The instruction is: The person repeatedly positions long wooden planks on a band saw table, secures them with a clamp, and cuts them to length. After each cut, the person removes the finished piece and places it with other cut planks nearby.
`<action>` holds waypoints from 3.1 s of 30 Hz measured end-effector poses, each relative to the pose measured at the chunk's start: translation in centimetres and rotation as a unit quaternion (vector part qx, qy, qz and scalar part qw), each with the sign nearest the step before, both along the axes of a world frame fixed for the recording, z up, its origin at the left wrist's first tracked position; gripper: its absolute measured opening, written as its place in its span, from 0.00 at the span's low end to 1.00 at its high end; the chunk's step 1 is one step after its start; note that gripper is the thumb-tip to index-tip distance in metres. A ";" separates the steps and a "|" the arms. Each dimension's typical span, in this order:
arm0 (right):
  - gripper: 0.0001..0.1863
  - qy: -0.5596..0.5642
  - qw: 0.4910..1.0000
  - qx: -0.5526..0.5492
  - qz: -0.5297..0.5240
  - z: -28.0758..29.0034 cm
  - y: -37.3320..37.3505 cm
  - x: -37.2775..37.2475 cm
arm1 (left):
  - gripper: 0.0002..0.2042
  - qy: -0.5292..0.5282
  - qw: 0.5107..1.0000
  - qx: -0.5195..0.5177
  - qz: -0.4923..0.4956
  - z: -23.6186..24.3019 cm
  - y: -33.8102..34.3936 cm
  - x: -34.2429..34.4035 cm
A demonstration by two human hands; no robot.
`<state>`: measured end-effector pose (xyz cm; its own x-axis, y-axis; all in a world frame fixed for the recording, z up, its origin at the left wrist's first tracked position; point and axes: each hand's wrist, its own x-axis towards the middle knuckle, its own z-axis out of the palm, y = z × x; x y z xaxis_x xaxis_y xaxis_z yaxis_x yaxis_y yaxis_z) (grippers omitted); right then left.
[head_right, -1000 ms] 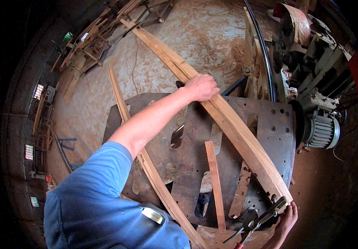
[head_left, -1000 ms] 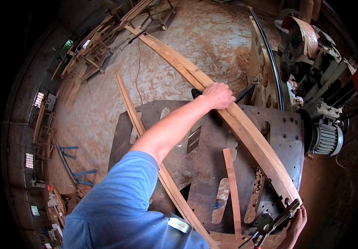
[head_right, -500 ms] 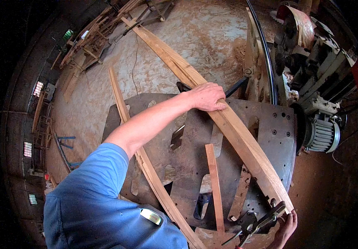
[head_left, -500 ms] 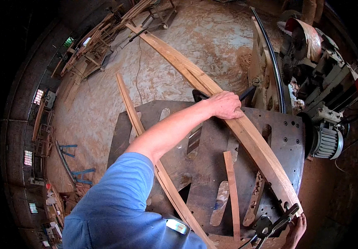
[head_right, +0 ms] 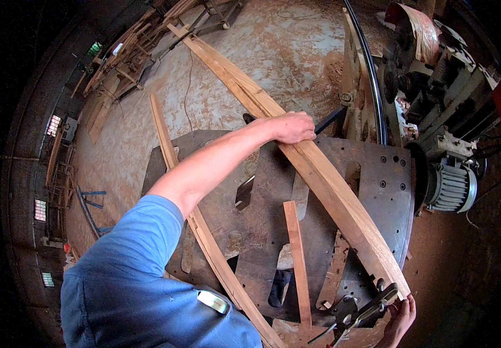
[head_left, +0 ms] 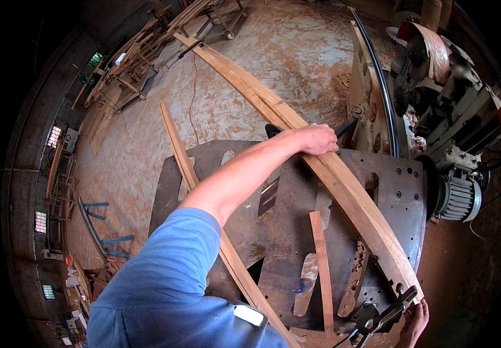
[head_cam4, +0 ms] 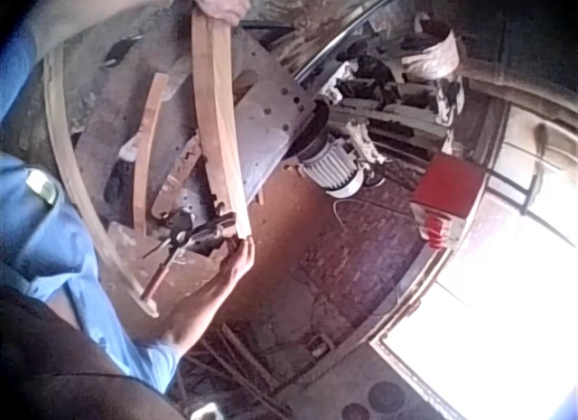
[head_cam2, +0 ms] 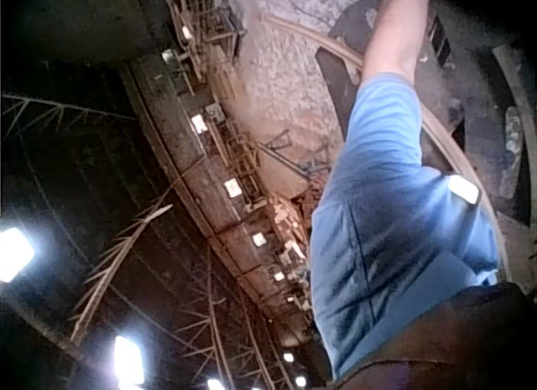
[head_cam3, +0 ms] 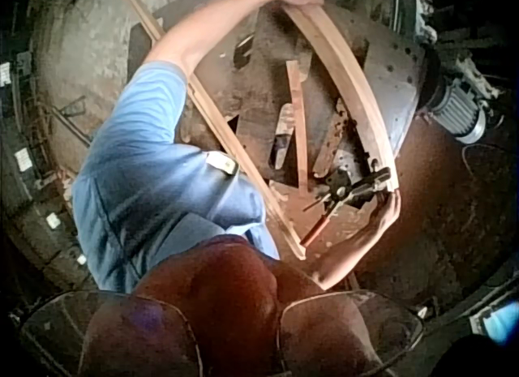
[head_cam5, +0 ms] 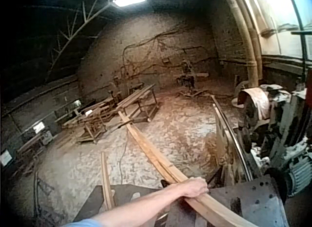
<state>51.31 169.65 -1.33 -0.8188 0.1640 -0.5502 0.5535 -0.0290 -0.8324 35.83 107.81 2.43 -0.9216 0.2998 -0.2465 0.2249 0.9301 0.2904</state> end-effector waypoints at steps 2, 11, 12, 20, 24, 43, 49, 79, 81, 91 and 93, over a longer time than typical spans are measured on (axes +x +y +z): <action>0.13 -0.001 1.000 -0.017 0.004 0.0 0.0 0.0 | 0.18 -0.018 1.000 -0.005 0.000 -0.2 -0.1 -0.4; 0.12 -0.006 0.999 -0.032 0.021 0.2 -0.6 -0.3 | 0.18 -0.030 1.000 -0.002 0.007 -0.4 -1.1 -0.6; 0.12 -0.004 1.000 -0.012 0.021 0.2 -0.6 -0.3 | 0.18 -0.025 1.000 -0.002 0.002 -0.4 -1.1 -0.6; 0.12 -0.010 0.999 0.002 0.031 0.9 -1.5 -0.5 | 0.17 -0.023 1.000 0.000 0.009 -0.6 -1.4 -0.7; 0.12 -0.015 0.999 0.025 0.031 1.1 -2.1 -0.7 | 0.17 -0.012 1.000 0.004 0.013 -0.4 -1.8 -0.7; 0.11 -0.016 0.999 0.021 0.042 1.0 -2.5 -0.9 | 0.16 0.012 1.000 -0.002 -0.005 -0.8 -2.9 -0.8; 0.12 -0.009 0.999 0.011 0.043 1.1 -2.7 -1.0 | 0.16 0.007 1.000 -0.005 -0.015 -1.3 -3.0 -1.3; 0.13 -0.004 0.998 0.003 0.061 2.1 -3.8 -1.1 | 0.17 -0.015 0.997 -0.077 -0.003 1.8 -1.3 -0.8; 0.15 -0.010 0.997 0.033 0.072 2.8 -4.3 -1.3 | 0.20 -0.014 0.999 -0.029 -0.016 3.1 0.8 -0.1; 0.13 -0.036 0.997 0.049 0.036 2.2 -4.5 -1.3 | 0.47 0.093 0.965 0.063 -0.235 3.9 13.9 6.2; 0.14 -0.032 0.998 0.048 0.037 2.0 -4.4 -1.3 | 0.46 0.082 0.971 0.038 -0.220 3.5 14.5 6.2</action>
